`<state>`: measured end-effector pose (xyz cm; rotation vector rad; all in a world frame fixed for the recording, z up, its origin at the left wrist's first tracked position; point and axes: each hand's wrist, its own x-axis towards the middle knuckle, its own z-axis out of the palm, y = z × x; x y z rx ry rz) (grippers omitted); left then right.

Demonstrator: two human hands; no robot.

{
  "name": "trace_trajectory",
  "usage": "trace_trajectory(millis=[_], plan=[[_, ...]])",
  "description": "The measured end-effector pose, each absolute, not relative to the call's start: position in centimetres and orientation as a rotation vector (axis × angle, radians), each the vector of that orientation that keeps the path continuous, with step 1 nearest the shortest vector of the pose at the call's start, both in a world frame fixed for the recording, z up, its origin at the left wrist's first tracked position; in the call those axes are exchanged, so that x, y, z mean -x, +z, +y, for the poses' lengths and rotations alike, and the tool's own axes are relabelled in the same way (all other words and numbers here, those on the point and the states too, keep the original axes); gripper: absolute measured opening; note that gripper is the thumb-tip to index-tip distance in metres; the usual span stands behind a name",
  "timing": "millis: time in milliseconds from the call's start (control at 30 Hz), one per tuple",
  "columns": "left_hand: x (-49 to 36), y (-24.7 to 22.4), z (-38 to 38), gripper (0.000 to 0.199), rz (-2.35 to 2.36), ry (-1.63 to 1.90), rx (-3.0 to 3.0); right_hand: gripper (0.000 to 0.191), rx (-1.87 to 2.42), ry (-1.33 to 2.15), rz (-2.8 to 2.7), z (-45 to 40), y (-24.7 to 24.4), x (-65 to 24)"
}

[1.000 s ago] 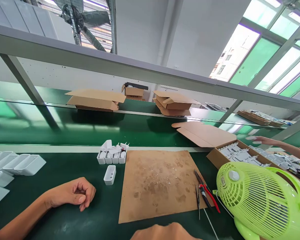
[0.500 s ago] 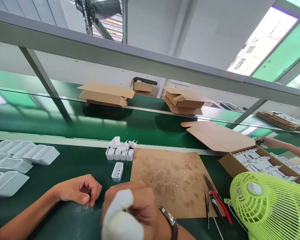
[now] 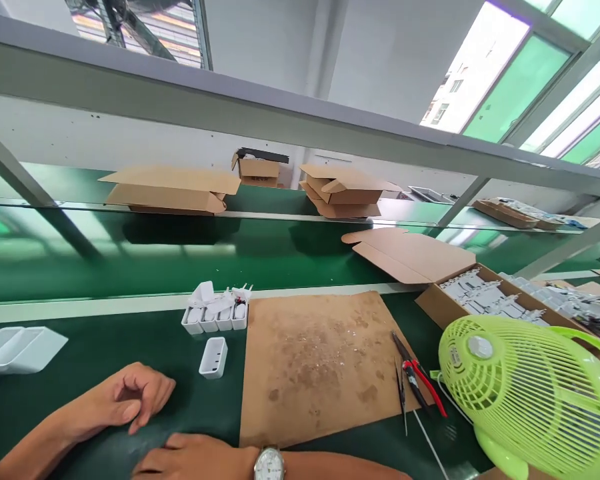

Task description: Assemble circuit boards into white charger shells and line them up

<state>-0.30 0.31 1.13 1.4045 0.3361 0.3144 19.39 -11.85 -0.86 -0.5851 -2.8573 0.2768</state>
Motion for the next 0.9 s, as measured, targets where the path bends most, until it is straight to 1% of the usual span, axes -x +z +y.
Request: trace_trajectory(millis=[100, 167, 233, 300, 400, 467, 567, 733, 800, 900], plan=[[-0.9, 1.4, -0.2, 0.054, 0.564, 0.57, -1.432, 0.029, 0.569, 0.133, -2.818, -12.9, -1.3, -19.3], [-1.8, 1.3, -0.7, 0.049, 0.77, 0.752, -1.49, 0.034, 0.545, 0.094, -2.793, -13.4, -1.4, -19.6], [-2.7, 0.8, -1.5, 0.045, 0.899, 0.851, -1.607, 0.037, 0.53, 0.079, -2.784, -13.7, -1.2, -19.9], [-3.3, 0.2, -2.3, 0.055, 0.94, 0.882, -1.791, 0.037, 0.53, 0.074, -2.785, -13.7, -1.1, -20.1], [-3.7, -0.8, -3.0, 0.073, 0.964, 0.839, -2.074, 0.034, 0.546, 0.075, -2.771, -13.5, -1.5, -20.1], [-3.9, -1.4, -3.1, 0.08, 0.984, 0.78, -2.18, 0.035, 0.595, 0.108, -2.727, -13.2, -2.1, -19.9], [-4.0, -1.5, -2.9, 0.079, 1.03, 0.708, -2.233, 0.042, 0.643, 0.239, -2.667, -12.7, -2.9, -19.7], [-4.5, -0.4, -2.6, 0.068, 1.081, 0.515, -2.297, 0.04, 0.679, 0.466, -2.615, -12.3, -3.3, -19.6], [-4.5, -0.1, -2.6, 0.07, 1.07, 0.493, -2.285, 0.039, 0.677, 0.5, -2.599, -12.3, -3.3, -19.6], [-4.3, -0.2, -2.5, 0.083, 1.034, 0.531, -2.206, 0.039, 0.673, 0.523, -2.601, -12.3, -3.2, -19.8]])
